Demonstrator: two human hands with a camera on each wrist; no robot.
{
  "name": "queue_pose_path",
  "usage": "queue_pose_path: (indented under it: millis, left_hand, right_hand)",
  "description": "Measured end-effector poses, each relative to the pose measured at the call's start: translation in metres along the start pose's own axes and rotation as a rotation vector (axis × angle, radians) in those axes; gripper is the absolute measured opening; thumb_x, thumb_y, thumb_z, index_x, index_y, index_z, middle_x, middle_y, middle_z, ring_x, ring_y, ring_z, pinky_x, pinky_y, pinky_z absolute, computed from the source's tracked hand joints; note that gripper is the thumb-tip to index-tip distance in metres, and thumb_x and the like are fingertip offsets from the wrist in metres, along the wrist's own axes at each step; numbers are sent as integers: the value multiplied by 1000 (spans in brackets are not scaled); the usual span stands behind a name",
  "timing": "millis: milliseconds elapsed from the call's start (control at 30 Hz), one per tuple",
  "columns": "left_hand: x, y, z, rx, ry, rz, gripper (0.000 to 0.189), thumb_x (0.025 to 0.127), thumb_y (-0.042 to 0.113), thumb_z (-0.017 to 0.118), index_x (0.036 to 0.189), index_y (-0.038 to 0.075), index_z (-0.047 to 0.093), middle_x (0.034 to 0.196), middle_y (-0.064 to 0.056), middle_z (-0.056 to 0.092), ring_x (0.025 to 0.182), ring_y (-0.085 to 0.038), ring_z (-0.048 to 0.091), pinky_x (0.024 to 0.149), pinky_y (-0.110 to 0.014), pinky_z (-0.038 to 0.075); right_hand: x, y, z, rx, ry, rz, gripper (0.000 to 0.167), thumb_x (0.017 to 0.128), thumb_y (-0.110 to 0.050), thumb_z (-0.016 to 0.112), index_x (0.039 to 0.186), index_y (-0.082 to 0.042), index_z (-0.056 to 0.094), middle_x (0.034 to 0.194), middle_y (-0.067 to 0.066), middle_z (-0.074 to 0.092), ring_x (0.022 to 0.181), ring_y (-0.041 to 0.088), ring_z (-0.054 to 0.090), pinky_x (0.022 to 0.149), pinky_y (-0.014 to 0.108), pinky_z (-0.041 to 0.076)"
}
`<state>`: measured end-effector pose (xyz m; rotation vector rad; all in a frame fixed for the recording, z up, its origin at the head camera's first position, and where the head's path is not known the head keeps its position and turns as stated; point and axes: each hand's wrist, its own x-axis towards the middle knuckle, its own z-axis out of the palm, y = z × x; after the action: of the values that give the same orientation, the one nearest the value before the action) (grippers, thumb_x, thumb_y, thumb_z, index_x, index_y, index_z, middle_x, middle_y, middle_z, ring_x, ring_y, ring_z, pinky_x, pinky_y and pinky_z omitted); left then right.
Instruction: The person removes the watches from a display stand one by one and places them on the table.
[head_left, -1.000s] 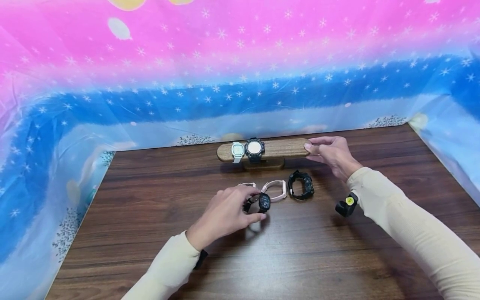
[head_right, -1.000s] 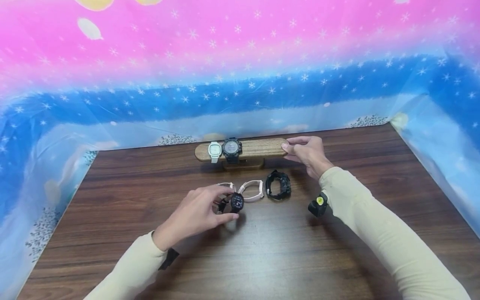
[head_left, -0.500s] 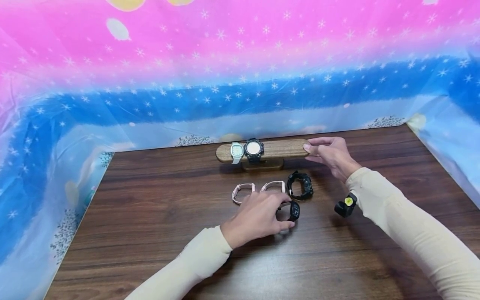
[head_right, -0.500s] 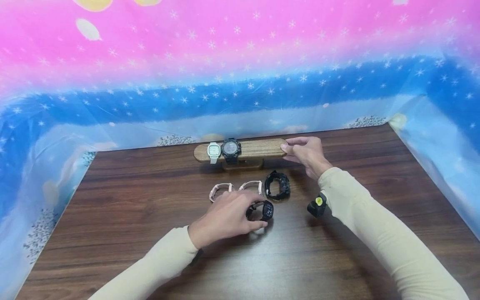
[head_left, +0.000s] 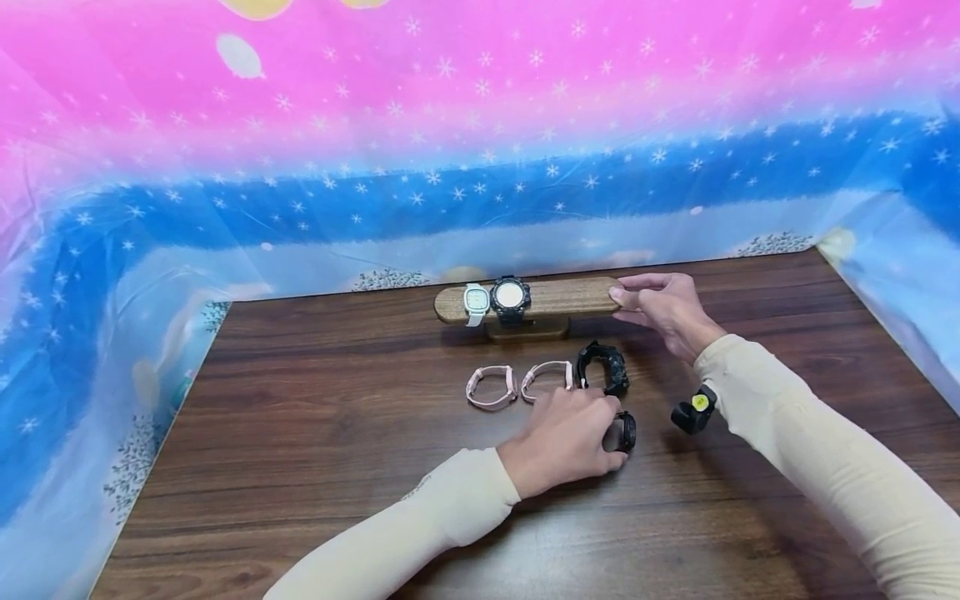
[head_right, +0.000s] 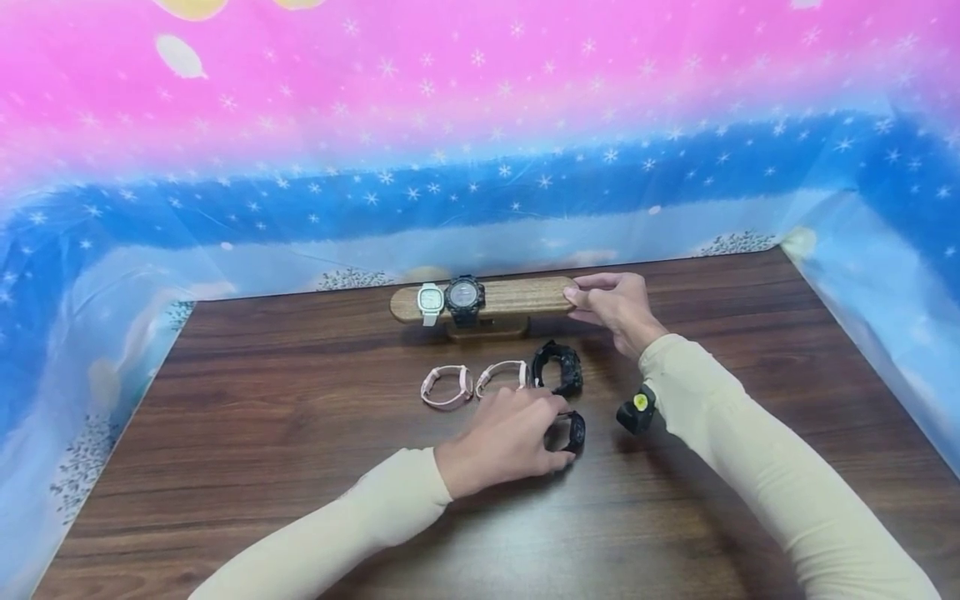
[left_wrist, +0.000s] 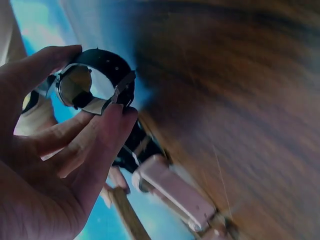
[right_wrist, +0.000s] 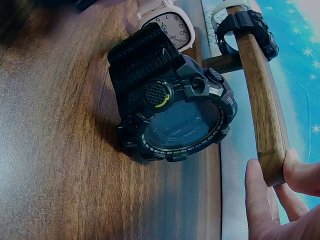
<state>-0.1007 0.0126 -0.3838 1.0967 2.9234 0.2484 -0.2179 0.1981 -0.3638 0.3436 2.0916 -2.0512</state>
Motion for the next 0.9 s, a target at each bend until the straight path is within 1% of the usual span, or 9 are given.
queue_pose_path:
  millis: [200, 333, 600, 900]
  left_hand:
    - [6, 11, 8, 77, 30, 18, 32, 79, 49, 81, 83, 21, 66, 79, 6, 64, 62, -19, 63, 43, -31, 45]
    - [8, 15, 11, 101, 46, 26, 31, 79, 49, 81, 82, 21, 67, 79, 5, 64, 63, -19, 65, 41, -31, 45]
    - [13, 18, 14, 135, 55, 9, 35, 77, 55, 81, 82, 22, 69, 80, 4, 66, 65, -22, 67, 40, -33, 46]
    - [10, 18, 15, 166, 54, 4, 41, 78, 61, 79, 90, 22, 71, 83, 4, 65, 67, -21, 66, 41, -32, 44]
  right_hand:
    - [0, -1, 0, 2, -3, -8, 49, 96, 1, 67, 141, 10, 49, 132, 13, 51, 90, 7, 67, 95, 32, 57]
    - [0, -1, 0, -3, -3, -7, 49, 96, 0, 67, 141, 11, 49, 133, 13, 51, 91, 7, 67, 96, 32, 57]
    - [0, 0, 0, -5, -4, -13, 48, 96, -1, 67, 140, 10, 50, 134, 14, 50, 93, 8, 66, 96, 32, 57]
    - [1, 1, -1, 9, -2, -15, 48, 96, 1, 67, 139, 11, 50, 133, 14, 52, 91, 7, 67, 96, 33, 57]
